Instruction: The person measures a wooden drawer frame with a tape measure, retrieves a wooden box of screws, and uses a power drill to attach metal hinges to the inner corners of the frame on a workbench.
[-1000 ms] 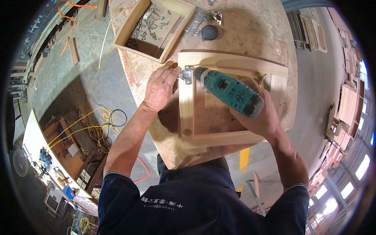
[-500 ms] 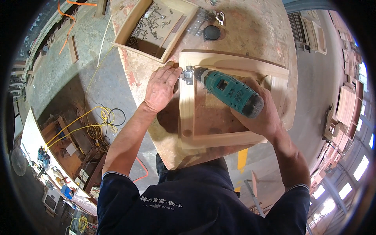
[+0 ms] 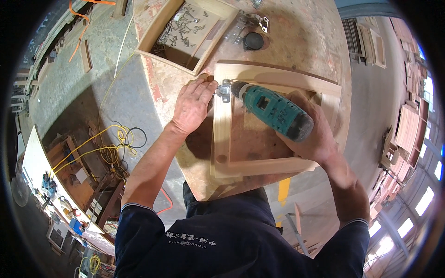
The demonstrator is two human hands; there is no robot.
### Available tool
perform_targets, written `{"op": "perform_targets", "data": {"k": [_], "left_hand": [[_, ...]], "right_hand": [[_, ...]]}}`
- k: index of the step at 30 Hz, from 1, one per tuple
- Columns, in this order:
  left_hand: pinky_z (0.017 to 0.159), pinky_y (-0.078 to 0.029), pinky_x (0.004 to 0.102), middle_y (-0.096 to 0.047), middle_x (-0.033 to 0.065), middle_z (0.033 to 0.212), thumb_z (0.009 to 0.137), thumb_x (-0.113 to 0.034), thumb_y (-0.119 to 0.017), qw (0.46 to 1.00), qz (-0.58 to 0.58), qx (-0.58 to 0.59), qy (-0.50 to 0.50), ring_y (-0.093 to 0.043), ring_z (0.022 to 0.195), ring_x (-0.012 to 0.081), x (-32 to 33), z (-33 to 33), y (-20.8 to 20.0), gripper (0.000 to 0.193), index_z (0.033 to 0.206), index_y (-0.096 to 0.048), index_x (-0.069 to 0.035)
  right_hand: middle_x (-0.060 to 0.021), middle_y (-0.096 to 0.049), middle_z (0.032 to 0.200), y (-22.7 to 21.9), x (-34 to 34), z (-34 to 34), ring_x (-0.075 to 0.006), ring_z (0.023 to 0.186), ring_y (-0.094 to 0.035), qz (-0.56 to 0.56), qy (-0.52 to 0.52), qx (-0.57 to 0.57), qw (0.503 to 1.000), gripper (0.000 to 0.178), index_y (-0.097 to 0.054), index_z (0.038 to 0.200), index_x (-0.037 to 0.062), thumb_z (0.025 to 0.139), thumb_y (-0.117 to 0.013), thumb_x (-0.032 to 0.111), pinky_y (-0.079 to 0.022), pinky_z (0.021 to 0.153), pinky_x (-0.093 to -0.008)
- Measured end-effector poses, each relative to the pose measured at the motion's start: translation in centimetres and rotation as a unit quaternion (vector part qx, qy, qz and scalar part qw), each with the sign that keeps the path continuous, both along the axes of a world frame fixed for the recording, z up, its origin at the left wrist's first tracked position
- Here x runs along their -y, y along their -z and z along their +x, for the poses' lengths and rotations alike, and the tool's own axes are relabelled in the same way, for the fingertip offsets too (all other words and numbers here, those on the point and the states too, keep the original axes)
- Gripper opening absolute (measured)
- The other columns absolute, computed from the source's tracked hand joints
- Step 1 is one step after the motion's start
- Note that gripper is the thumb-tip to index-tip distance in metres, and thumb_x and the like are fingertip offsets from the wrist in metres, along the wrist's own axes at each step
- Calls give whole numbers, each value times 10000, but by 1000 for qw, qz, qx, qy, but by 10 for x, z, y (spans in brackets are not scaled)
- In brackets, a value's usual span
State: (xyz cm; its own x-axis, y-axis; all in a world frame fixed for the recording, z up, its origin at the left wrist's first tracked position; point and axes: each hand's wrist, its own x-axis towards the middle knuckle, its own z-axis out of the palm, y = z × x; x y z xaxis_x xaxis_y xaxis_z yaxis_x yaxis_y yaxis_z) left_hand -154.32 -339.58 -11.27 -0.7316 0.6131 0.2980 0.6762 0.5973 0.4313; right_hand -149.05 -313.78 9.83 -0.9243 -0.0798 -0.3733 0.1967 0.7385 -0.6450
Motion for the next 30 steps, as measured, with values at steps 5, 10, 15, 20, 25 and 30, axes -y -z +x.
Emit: {"op": "perform_targets", "data": {"k": [5,10,15,20,25,30], "left_hand": [[978,-467,438,-685,90,1157,798,-51,-645,1000,6,-4,-1,-606,1163,292,2,1,1,452,1250,-631,-67],[1041,-429,433,-651,113,1245,810,-73,-616,1000,-13,21,7,-551,1254,286,2,2,-1,462,1272,-620,-45],[1097,-395,424,-624,134,1316,834,-89,-567,999,-34,34,14,-505,1330,283,2,2,-3,455,1281,-614,-23],[1079,-407,425,-626,135,1310,833,-96,-565,999,-29,34,14,-514,1317,286,2,0,-3,440,1263,-616,-16],[1075,-412,429,-634,142,1299,835,-93,-564,999,-23,26,13,-525,1308,290,3,1,-3,431,1255,-617,-12],[1066,-424,445,-649,160,1276,840,-93,-560,1000,-13,22,14,-548,1283,300,2,1,0,419,1246,-619,-8]], "right_hand": [[-144,-649,954,-1,-2,-3,-302,873,-634,4,-24,8,1000,351,-596,1087,21,773,-744,73,-510,808,-358],[-154,-668,1029,-3,-7,-10,-332,946,-645,13,-48,12,999,426,-601,1158,24,771,-764,95,-515,863,-375],[-189,-662,1210,-6,-11,-35,-354,1169,-615,84,-101,39,991,609,-595,1315,59,759,-809,183,-477,1030,-428],[-182,-674,1162,-16,4,-60,-355,1125,-627,69,-130,-6,989,562,-617,1278,82,752,-796,173,-483,1014,-421],[-172,-684,1135,-17,9,-70,-337,1093,-637,38,-141,21,989,556,-619,1275,72,743,-772,120,-495,997,-414],[-163,-691,1136,-16,6,-69,-300,1084,-650,25,-127,35,991,553,-626,1278,57,746,-767,102,-503,986,-386]]}}
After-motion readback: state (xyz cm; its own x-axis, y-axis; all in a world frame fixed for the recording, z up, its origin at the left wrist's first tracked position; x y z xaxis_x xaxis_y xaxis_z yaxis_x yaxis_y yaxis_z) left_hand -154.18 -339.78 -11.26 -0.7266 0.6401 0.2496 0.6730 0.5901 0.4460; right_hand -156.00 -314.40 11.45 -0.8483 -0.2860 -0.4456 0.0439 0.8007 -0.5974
